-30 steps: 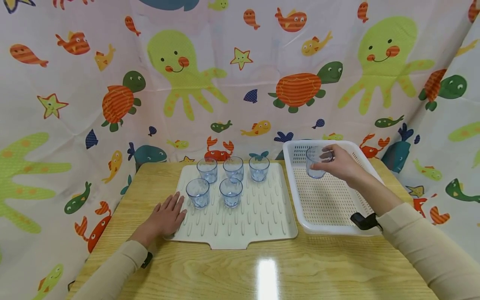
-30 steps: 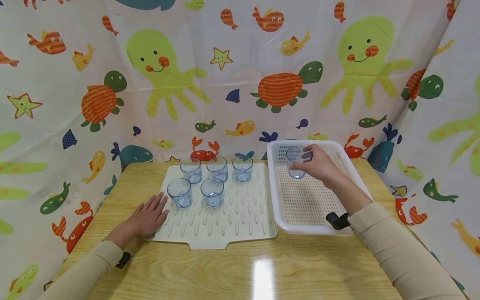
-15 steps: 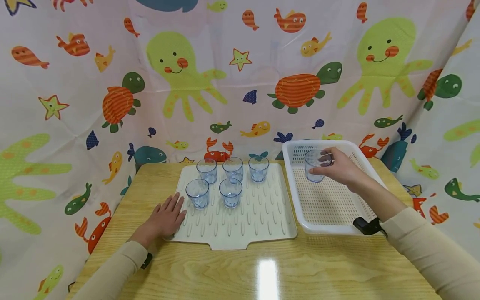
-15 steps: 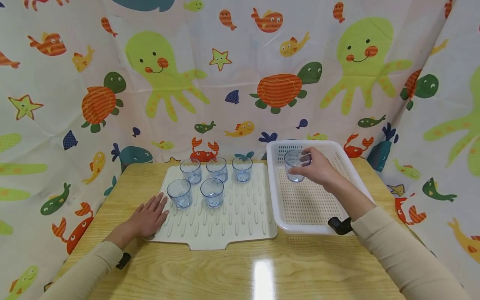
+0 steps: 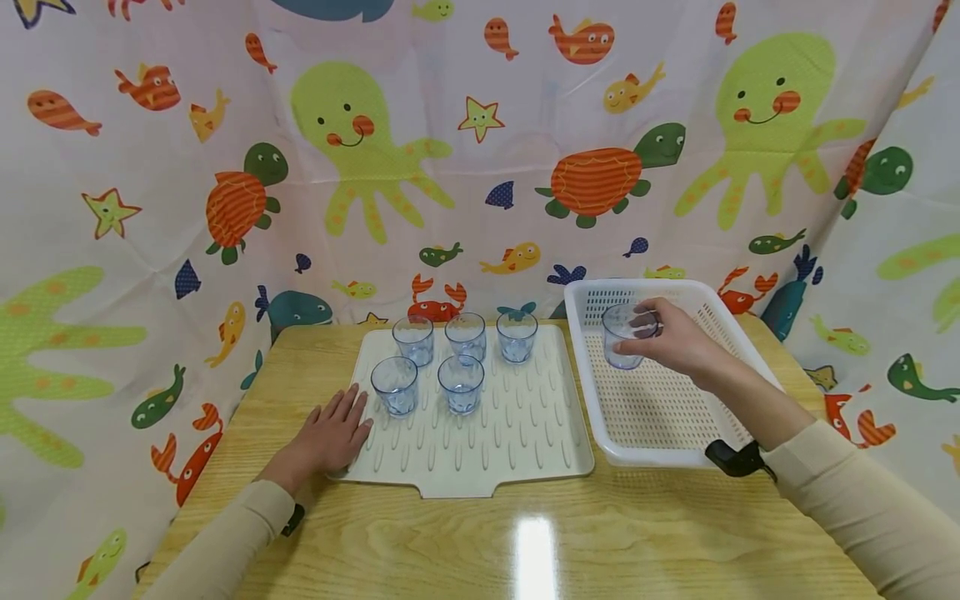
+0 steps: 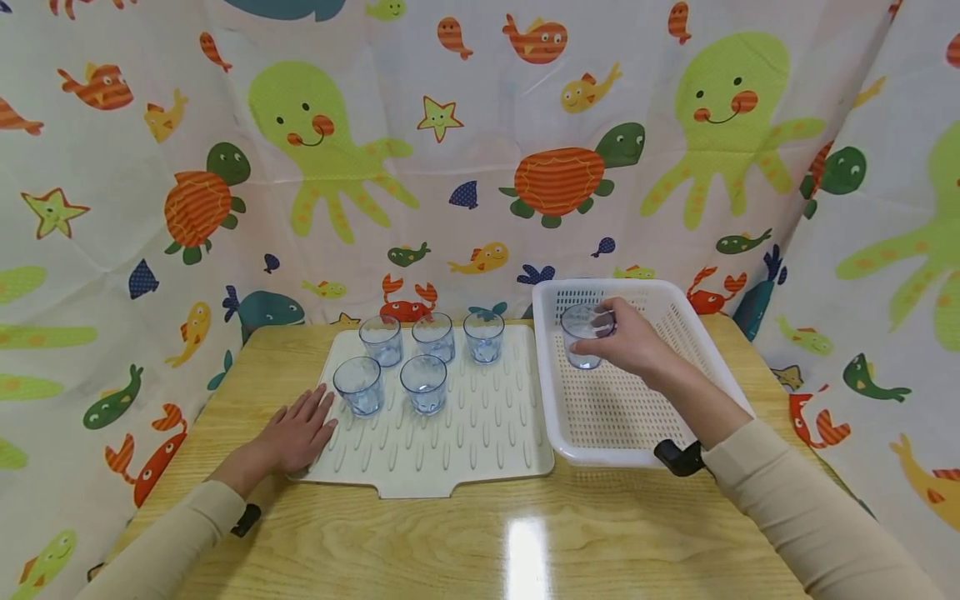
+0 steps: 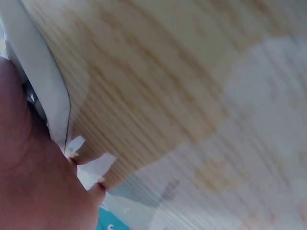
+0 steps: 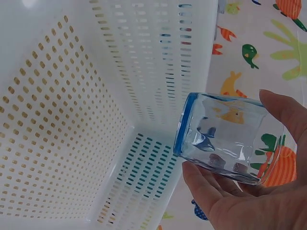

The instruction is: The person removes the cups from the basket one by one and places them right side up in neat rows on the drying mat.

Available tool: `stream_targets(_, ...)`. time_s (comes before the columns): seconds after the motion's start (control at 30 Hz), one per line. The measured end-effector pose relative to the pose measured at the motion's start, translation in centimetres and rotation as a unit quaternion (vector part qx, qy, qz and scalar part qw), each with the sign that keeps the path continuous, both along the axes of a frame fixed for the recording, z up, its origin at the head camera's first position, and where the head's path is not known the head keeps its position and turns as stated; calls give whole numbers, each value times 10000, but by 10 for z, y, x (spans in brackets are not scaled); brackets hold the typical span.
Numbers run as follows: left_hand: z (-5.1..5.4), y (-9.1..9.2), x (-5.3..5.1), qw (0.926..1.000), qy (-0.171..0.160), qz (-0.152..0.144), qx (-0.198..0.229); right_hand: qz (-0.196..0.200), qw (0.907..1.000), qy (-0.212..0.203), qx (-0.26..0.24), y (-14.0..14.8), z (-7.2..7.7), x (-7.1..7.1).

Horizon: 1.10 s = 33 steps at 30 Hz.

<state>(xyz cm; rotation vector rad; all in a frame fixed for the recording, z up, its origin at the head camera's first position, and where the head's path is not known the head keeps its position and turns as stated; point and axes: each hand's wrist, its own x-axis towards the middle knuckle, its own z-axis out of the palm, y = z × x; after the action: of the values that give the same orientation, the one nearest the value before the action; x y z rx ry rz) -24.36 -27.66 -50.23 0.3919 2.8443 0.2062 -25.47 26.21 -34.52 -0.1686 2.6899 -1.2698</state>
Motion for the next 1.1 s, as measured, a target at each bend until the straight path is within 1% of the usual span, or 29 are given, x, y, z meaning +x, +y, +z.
stream_targets(0.13,3,1,1,10000,-34,3,17,55,10000,25,-78,-3,1,3)
stream_targets(0.37,-6,-3,-3,10000,47,1,-62,107,9998,72,-152,-8,2,8)
stream_targets(0.57,-9,-5,-4,9999,105,8,-82,126,9997,58,-210,-13,4,11)
stream_targets(0.73,-9,-4,-3,9999,85,11,-83,155,9996,55,-215,-16,5,15)
stream_targets(0.97,-10,-4,-3,9998,175,-16,-61,210,9993,55,-320,-22,6,19)
stream_targets(1.1,-9,-4,-2,9998,172,-14,-48,221,9991,56,-347,-26,7,22)
